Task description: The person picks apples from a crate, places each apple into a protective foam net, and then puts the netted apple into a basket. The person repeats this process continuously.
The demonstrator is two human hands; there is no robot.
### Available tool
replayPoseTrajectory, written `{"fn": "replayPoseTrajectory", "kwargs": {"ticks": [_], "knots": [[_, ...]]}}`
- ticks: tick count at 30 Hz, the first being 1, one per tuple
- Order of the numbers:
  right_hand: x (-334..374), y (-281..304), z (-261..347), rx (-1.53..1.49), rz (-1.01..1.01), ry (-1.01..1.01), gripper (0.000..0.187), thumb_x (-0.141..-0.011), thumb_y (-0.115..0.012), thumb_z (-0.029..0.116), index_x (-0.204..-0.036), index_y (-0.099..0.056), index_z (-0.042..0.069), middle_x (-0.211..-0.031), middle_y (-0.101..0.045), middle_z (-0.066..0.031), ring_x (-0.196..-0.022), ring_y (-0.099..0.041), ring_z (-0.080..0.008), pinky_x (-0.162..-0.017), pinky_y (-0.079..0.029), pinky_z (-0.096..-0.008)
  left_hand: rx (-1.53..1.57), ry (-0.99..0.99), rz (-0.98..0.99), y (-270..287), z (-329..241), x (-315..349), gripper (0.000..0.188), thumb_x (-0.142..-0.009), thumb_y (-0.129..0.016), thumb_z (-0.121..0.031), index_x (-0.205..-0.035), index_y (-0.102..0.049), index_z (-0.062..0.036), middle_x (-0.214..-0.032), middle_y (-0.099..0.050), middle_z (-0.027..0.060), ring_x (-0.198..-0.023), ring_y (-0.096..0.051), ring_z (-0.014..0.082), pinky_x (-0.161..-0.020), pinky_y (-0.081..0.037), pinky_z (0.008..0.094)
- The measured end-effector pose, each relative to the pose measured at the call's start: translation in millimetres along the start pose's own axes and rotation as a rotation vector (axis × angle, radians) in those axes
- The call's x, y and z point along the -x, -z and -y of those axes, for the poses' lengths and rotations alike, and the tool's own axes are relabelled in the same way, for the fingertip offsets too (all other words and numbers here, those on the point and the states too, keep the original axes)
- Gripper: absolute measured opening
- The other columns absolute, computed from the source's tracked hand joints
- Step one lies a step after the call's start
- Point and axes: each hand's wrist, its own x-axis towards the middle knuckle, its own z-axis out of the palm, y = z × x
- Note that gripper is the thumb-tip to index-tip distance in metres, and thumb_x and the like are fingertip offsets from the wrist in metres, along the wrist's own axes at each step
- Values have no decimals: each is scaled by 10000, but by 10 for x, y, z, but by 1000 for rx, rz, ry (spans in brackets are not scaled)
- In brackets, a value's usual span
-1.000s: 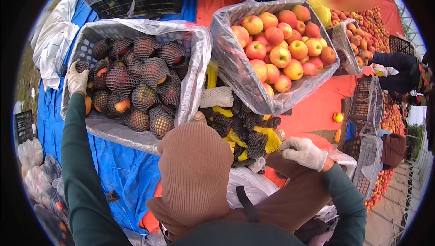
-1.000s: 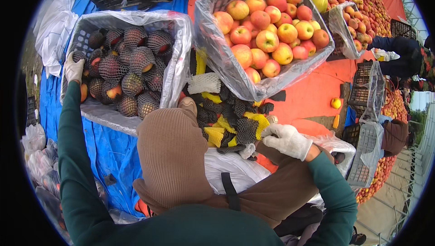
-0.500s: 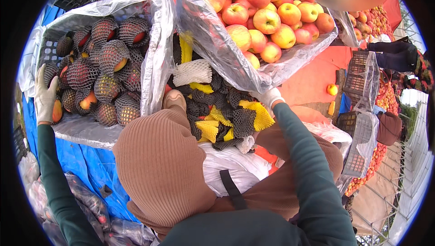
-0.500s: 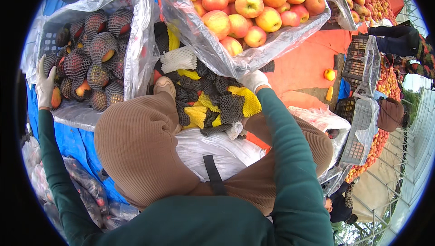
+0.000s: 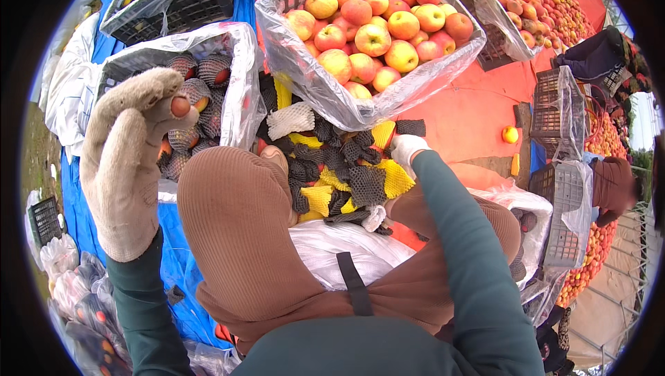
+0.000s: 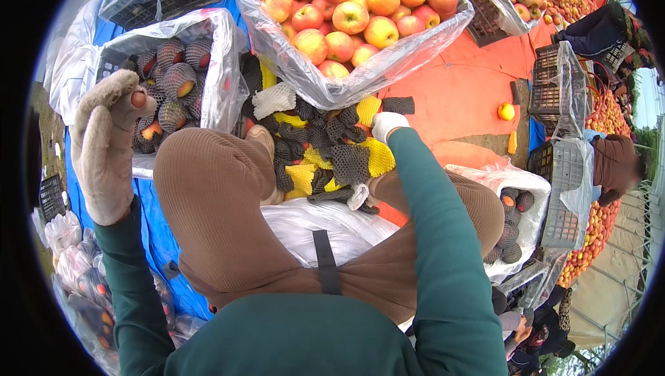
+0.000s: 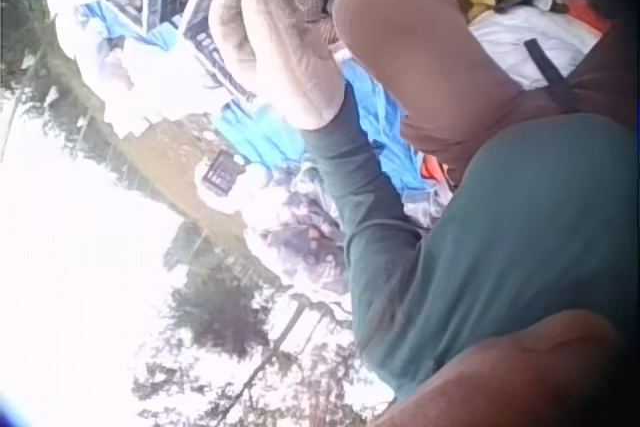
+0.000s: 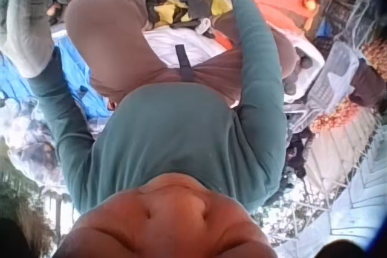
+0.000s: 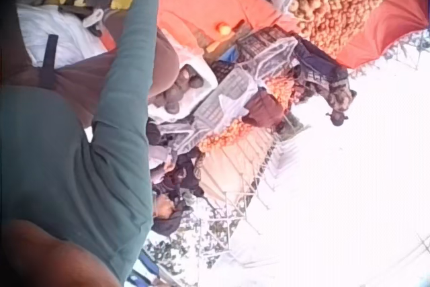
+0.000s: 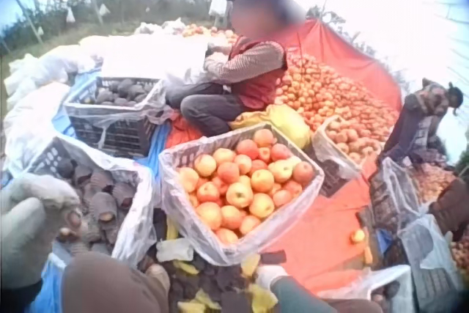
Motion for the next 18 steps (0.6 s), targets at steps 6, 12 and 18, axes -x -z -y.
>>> {"fn": "replayPoseTrajectory", "kwargs": {"ticks": [6,12,18], "knots": [[102,-157,614,28,-17,56,437,-727,-607,258,-1110,-561,52,-1129,-545,-206,-1020,-565,-326,-848,-468,-385,832,-51,268,-1228,-423,-332,453,-955,-337,-245,-1272,-376,77,-1211,-475,227,-1061,-542,300,-878,-477,414],[-215,-838,421,65,-206,66,276,-731,-578,130,-994,-617,54,-1094,-559,-178,-1013,-549,-328,-808,-469,-411,628,508,155,-1733,166,-354,305,-918,-467,-157,-1137,-494,54,-1041,-591,154,-909,-615,236,-798,-510,368],[18,-41,183,-324,220,202,394,-750,-574,226,-1101,-598,48,-1061,-613,-155,-945,-607,-275,-810,-477,-347,767,407,275,-1779,358,-651,306,-920,-489,-201,-1122,-512,28,-1041,-587,134,-905,-599,211,-812,-492,319]]}}
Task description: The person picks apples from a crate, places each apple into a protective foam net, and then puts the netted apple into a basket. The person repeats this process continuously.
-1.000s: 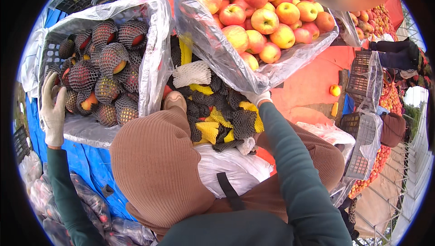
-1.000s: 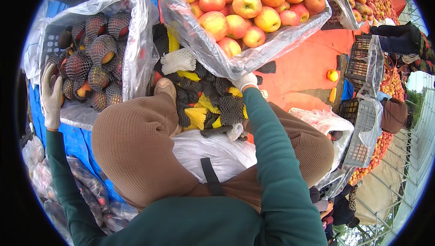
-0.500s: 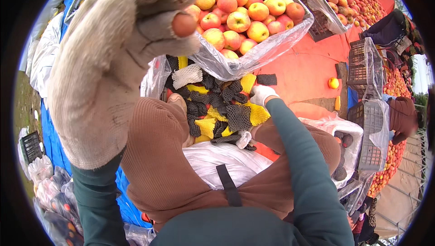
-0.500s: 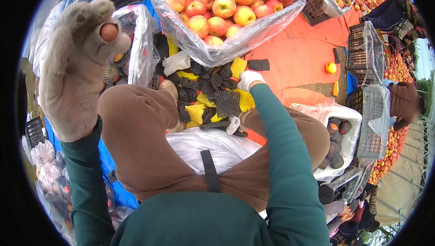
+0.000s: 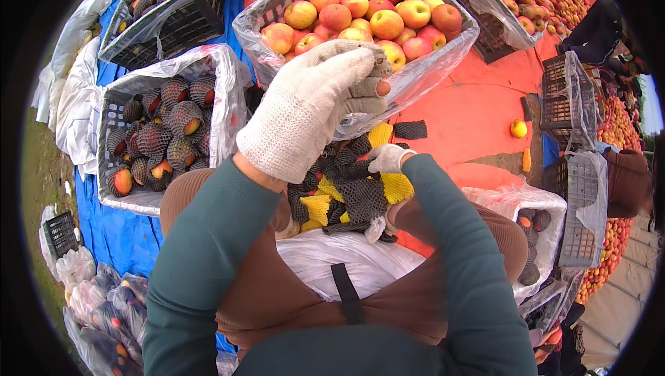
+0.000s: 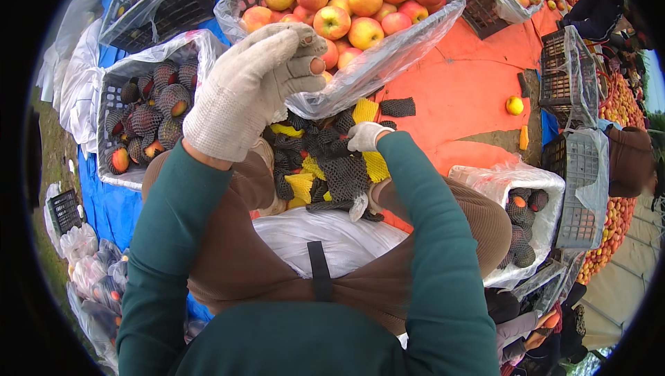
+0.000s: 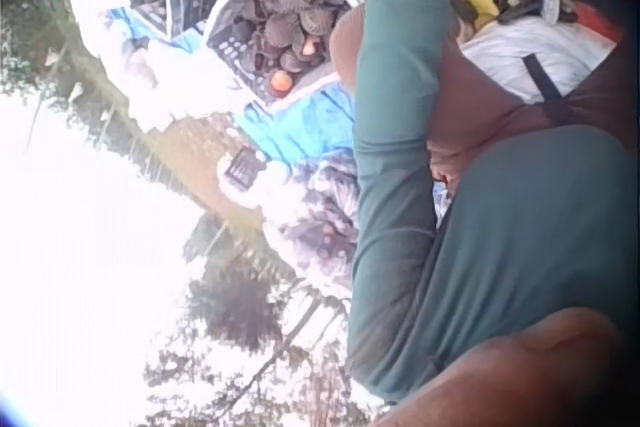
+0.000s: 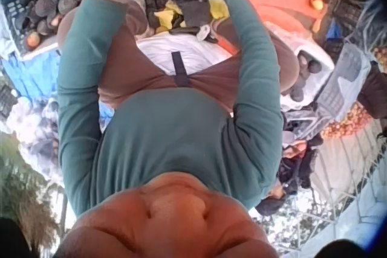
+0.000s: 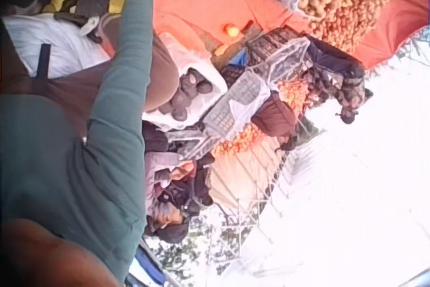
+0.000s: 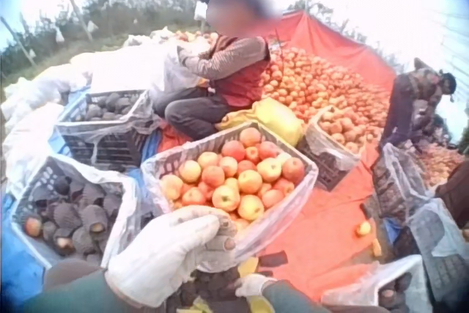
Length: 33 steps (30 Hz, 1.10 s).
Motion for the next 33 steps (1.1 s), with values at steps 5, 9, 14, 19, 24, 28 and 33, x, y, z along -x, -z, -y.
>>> {"fn": "replayPoseTrajectory", "kwargs": {"ticks": [5,9,14,19,24,28,33], "knots": [[972,757,432,-666,103,176,425,-796,-567,166,-1171,-512,-26,-986,-588,-101,-786,-620,-165,-654,-509,-259,-157,-29,-63,43,12,-160,297,-911,-510,-203,-1104,-524,21,-1036,-584,107,-898,-592,192,-806,-484,304],[1693,1036,767,-1012,-245,393,398,-823,-543,146,-1168,-499,-48,-1008,-590,-63,-850,-574,-113,-751,-472,-253,-294,-14,-119,-64,-14,-96,323,-902,-506,-193,-1141,-506,24,-1066,-574,112,-941,-576,185,-835,-459,296],[2127,949,1125,-1421,-491,654,366,-856,-534,72,-1189,-455,-57,-1107,-551,-95,-971,-543,-143,-875,-435,-278,-58,92,114,-193,16,111,432,-890,-498,-206,-1250,-421,20,-1168,-535,120,-1073,-524,191,-925,-414,338],[2045,891,1266,-1351,-680,766,385,-820,-535,-5,-1194,-455,-57,-1112,-552,-88,-1011,-526,-139,-898,-421,-271,453,214,88,-253,6,169,448,-907,-481,-292,-1244,-429,-1,-1205,-522,143,-1083,-533,252,-931,-436,402],[2001,856,1425,-1217,-860,756,398,-776,-516,-34,-1172,-475,-60,-1107,-556,-94,-1005,-536,-145,-889,-431,-271,417,220,64,-83,91,99,394,-904,-498,-282,-1205,-480,-28,-1159,-558,114,-1004,-583,220,-890,-472,378],[1894,889,1293,-1035,-986,698,421,-780,-489,-37,-1200,-461,-51,-1099,-554,-91,-1018,-521,-136,-891,-423,-264,92,308,218,-122,136,72,361,-843,-600,-208,-1144,-514,-28,-977,-606,42,-892,-603,118,-744,-521,273],[1905,929,1284,-1168,-830,675,440,-766,-491,-43,-1205,-458,-41,-1105,-544,-99,-1012,-523,-144,-876,-431,-255,-87,329,104,-12,267,-20,197,-840,-559,-86,-1027,-550,-26,-861,-619,21,-728,-612,103,-652,-509,224]]}}
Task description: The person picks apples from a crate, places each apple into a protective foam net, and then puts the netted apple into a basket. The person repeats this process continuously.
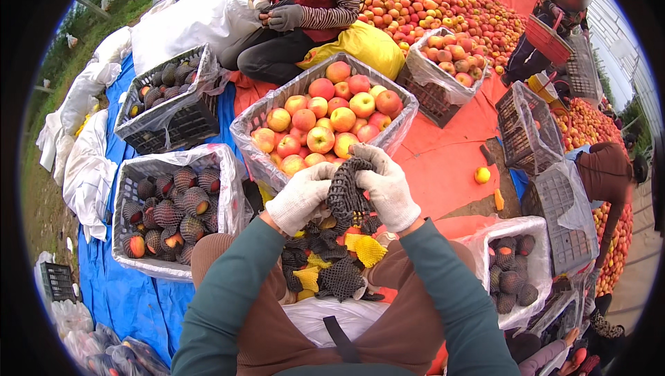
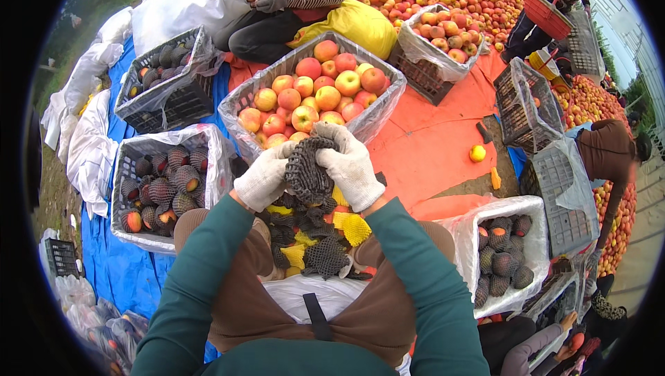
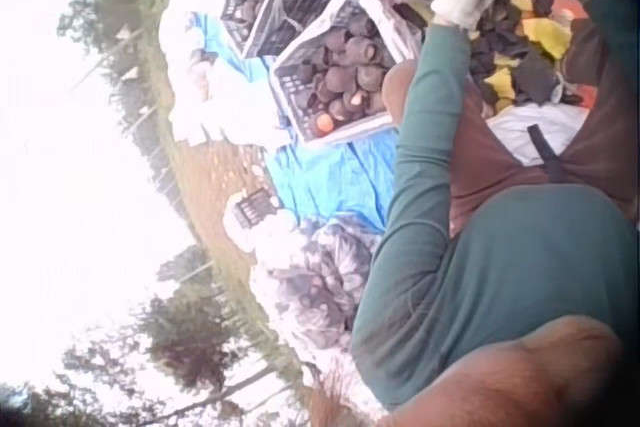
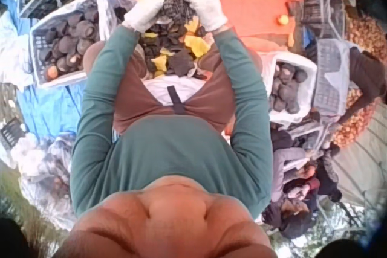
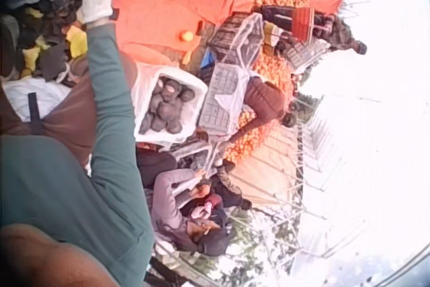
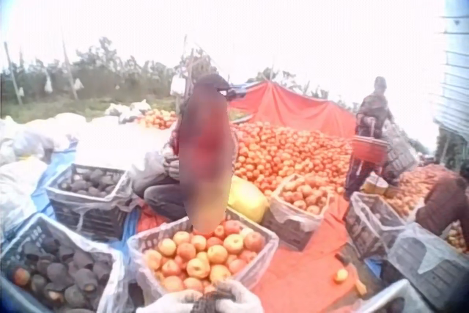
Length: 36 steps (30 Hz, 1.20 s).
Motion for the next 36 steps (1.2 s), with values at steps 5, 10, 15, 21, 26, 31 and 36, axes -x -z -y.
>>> {"fn": "replayPoseTrajectory", "kwargs": {"ticks": [5,10,15,21,26,31,36], "knots": [[-110,177,95,-614,242,-194,425,-830,-496,62,-1234,-423,-49,-1168,-525,-130,-1073,-522,-221,-932,-424,-357,-85,-254,-222,26,-165,-164,111,-837,-518,-26,-943,-544,0,-840,-598,31,-752,-565,87,-686,-471,234],[-144,111,-239,-617,369,-321,363,-922,-449,207,-1211,-475,-9,-1146,-571,-81,-1014,-556,-164,-913,-433,-305,-226,-428,-285,210,17,-365,285,-912,-364,-207,-900,-582,-24,-836,-614,61,-771,-581,149,-733,-473,267],[-213,23,-656,-162,354,-109,443,-788,-579,80,-1219,-504,14,-1076,-595,-102,-963,-550,-189,-854,-444,-301,-782,-600,-371,1226,485,-710,264,-917,-423,-231,-1068,-558,-60,-1049,-569,114,-943,-543,217,-861,-433,321],[118,-296,-630,129,214,138,205,-782,-512,46,-968,-596,27,-870,-623,-78,-792,-583,-199,-718,-486,-324,12,-152,67,353,409,257,302,-899,-515,-272,-1138,-531,-89,-966,-602,55,-827,-590,145,-709,-499,252],[389,-550,-463,392,15,477,237,-756,-528,50,-982,-596,43,-868,-634,-145,-824,-607,-254,-757,-481,-350,131,-167,80,219,453,814,486,-887,-540,-318,-1298,-429,-84,-1226,-524,69,-1094,-527,191,-960,-412,327],[521,-374,-160,-368,165,-29,227,-853,-495,9,-1079,-513,3,-975,-571,-47,-879,-560,-125,-786,-461,-253,-225,-154,-353,-441,-209,1068,153,-863,-563,-166,-954,-544,-44,-846,-571,4,-756,-568,89,-662,-477,240],[527,-136,-175,-758,168,-394,287,-928,-449,308,-1096,-522,87,-986,-590,-1,-857,-585,-92,-688,-494,-259,-480,-512,-300,-454,-244,667,150,-848,-604,-127,-919,-584,4,-831,-583,4,-749,-528,51,-676,-446,204]]}}
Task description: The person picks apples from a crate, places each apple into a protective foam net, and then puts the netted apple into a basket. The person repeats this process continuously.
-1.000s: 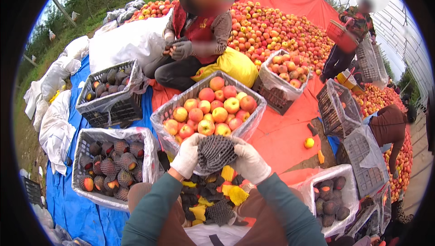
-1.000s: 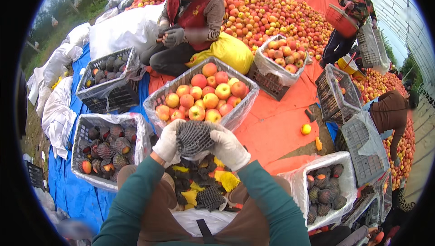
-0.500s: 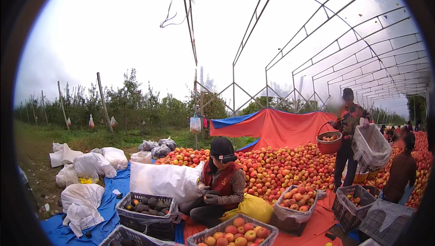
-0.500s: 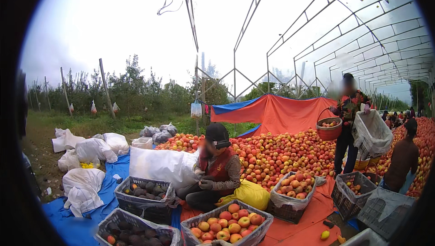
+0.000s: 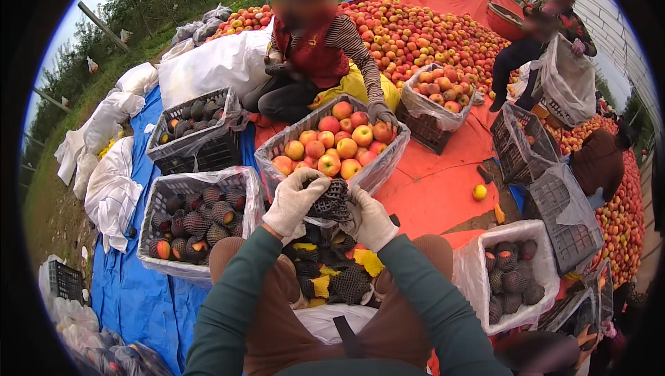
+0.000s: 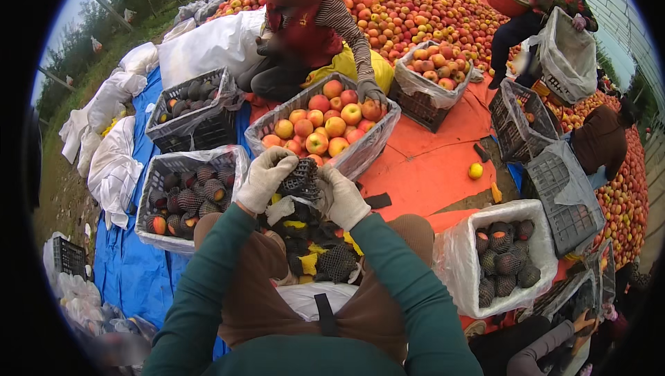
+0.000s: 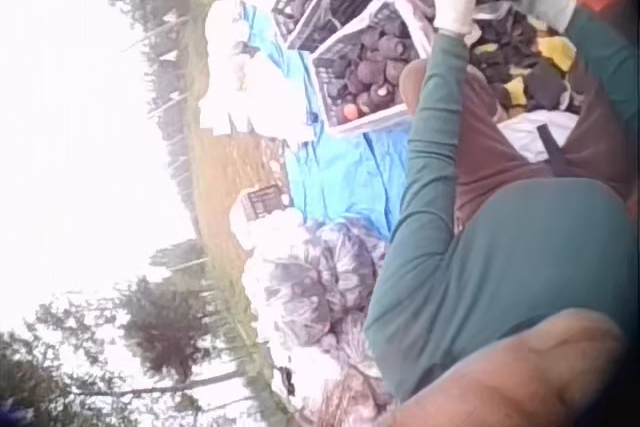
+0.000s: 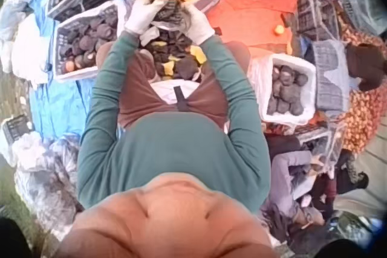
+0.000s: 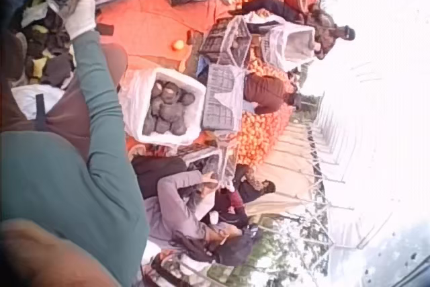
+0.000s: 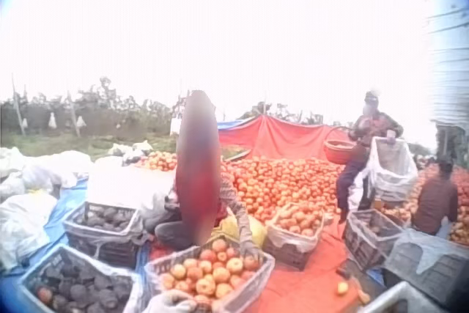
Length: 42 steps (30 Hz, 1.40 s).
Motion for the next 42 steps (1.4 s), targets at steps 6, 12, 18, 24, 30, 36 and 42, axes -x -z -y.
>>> {"fn": "replayPoseTrajectory", "kwargs": {"ticks": [6,12,18,24,30,36,42], "knots": [[127,92,12,32,328,-145,230,-910,-468,269,-993,-543,68,-801,-578,-12,-586,-530,-88,-497,-405,-204,17,-35,59,-110,78,-54,144,-857,-571,-111,-930,-601,10,-829,-607,12,-760,-537,53,-679,-448,203],[-72,63,30,125,-15,180,136,-871,-457,101,-949,-520,9,-944,-566,-79,-910,-567,-193,-840,-473,-343,107,52,89,7,311,-182,172,-893,-514,-120,-983,-580,11,-889,-593,12,-825,-533,63,-746,-437,212],[-265,129,261,72,-151,388,143,-876,-463,168,-926,-529,51,-963,-592,-93,-946,-566,-219,-883,-438,-384,550,264,188,97,360,-257,285,-930,-455,-255,-1024,-557,-6,-906,-599,36,-819,-561,101,-766,-439,228],[-305,64,169,-43,-31,247,136,-900,-473,177,-908,-529,53,-829,-580,-30,-686,-574,-82,-585,-490,-219,1163,411,345,69,319,-145,458,-896,-498,-342,-1207,-478,-7,-1150,-567,123,-1043,-570,213,-904,-463,356],[-345,43,172,102,-211,221,160,-911,-465,200,-907,-533,55,-800,-583,-41,-693,-589,-127,-632,-514,-263,780,562,727,69,329,41,630,-754,-696,-241,-1254,-426,31,-1183,-550,111,-1074,-543,194,-936,-421,333],[-287,139,-89,-28,-61,37,251,-912,-467,209,-1112,-537,75,-902,-605,-28,-657,-565,-69,-541,-474,-198,878,222,349,142,122,-97,560,-780,-663,-324,-1182,-472,15,-1070,-589,104,-989,-586,200,-860,-481,327],[-114,21,-193,440,34,89,340,-895,-494,231,-1186,-479,56,-1067,-557,-63,-933,-534,-141,-797,-443,-282,868,403,554,95,77,15,319,-836,-575,-171,-1096,-496,-3,-944,-574,50,-805,-565,98,-720,-481,242]]}}
